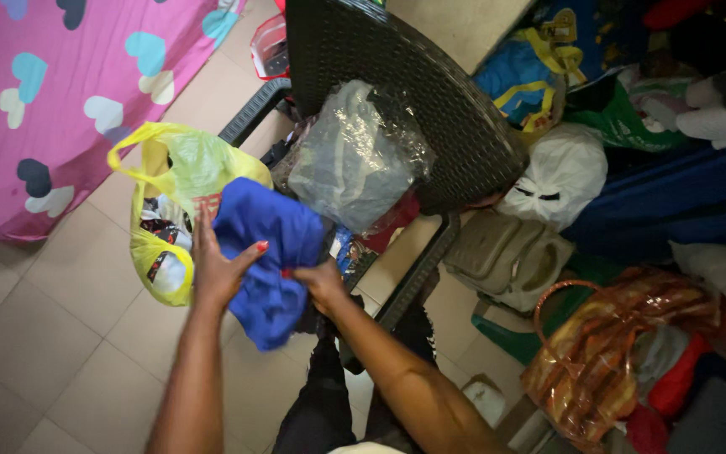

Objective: The person sorts through various items of clothing and fabric, picking them up from a pile on a chair and moving them into a closet or storage area.

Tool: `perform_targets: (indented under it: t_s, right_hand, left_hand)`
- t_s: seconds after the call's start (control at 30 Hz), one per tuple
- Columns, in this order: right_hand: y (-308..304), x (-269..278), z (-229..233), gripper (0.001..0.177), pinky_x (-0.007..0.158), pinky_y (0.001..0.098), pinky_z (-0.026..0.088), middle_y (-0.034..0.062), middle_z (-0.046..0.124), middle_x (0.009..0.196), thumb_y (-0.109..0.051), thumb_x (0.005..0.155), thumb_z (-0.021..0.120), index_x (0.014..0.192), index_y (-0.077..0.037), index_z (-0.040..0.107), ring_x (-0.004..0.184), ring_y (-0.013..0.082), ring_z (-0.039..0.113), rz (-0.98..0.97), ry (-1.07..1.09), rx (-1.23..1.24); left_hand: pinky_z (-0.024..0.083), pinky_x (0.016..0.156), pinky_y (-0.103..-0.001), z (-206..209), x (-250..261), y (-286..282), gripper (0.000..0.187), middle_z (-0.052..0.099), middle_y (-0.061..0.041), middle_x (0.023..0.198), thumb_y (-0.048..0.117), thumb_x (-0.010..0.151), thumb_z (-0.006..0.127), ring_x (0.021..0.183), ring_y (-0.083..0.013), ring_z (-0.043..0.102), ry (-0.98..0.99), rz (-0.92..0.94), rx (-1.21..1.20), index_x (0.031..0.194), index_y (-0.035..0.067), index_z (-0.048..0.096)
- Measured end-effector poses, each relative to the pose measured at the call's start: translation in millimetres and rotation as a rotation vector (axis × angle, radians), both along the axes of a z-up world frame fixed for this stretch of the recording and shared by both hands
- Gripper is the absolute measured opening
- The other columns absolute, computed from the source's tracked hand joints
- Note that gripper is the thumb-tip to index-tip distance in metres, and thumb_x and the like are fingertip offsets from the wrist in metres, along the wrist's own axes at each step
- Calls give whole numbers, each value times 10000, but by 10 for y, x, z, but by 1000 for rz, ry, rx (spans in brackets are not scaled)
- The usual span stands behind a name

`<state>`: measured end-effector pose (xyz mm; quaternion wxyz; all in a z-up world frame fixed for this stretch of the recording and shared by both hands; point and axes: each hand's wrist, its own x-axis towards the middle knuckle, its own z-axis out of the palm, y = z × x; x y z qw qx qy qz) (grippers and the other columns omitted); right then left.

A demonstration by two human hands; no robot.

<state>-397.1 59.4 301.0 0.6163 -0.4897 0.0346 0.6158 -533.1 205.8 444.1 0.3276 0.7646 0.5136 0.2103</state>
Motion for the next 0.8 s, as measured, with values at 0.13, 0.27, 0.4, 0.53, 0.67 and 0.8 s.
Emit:
perform_targets:
  t_s: [0.13, 0.27, 0.4, 0.53, 0.67, 0.8]
  right_hand:
    - [-742, 512, 687, 357, 1199, 529, 456, 281, 667, 1507, -20, 812, 1023, 1156, -54, 937, 1393, 429, 634, 567, -1136, 270]
    - [-1181, 847, 1242, 1061, 1255, 426, 456, 146, 678, 1474, -58, 633, 1024, 1543, -6, 481, 1392, 324, 638, 438, -502, 180]
    - [-1488, 1157, 1234, 1086, 1266, 465, 495, 179, 694, 1530, 0, 662, 981, 1641, 17, 512, 1417, 346, 658, 512, -341, 343]
    - [-1865, 1449, 1264, 1038, 1249, 471, 504, 181, 698, 1522, -16, 682, 961, 1624, 19, 526, 1401, 348, 663, 477, -332, 219]
    - [-2461, 1653, 1324, 991, 1232, 476, 513, 182, 701, 1514, -32, 703, 941, 1607, 21, 539, 1384, 349, 669, 324, -344, 65]
    - [-3180, 2024, 1241, 945, 1215, 482, 523, 183, 705, 1506, -47, 724, 921, 1591, 23, 552, 1368, 351, 674, 26, -329, -122]
  left_hand:
    - [402, 1242, -462, 96, -266, 66, 1341, 478, -169, 1684, 382, 706, 997, 1508, -305, 504, -248, 16, -750, 1747, 115, 194]
    - [463, 1199, -486, -25, -583, -250, 1136, 562, -180, 1603, 386, 775, 951, 1423, -317, 582, -300, 76, -1366, 1672, 74, 328]
    - [524, 1156, -510, -219, -397, -873, 945, 646, -191, 1521, 390, 843, 905, 1337, -330, 660, -551, 164, -1581, 1597, 33, 463]
    - [585, 1113, -534, -188, 60, -1302, 777, 731, -202, 1439, 394, 912, 860, 1251, -342, 737, -741, 153, -1708, 1523, -8, 597]
    - [647, 1049, -545, -40, 865, -1418, 719, 810, -244, 1335, 452, 994, 825, 1141, -358, 810, -545, 17, -1752, 1426, -114, 728]
    - [661, 1025, -425, 72, 1977, -1524, 708, 845, -166, 1343, 515, 956, 806, 1152, -271, 829, -260, -220, -1704, 1424, -14, 752]
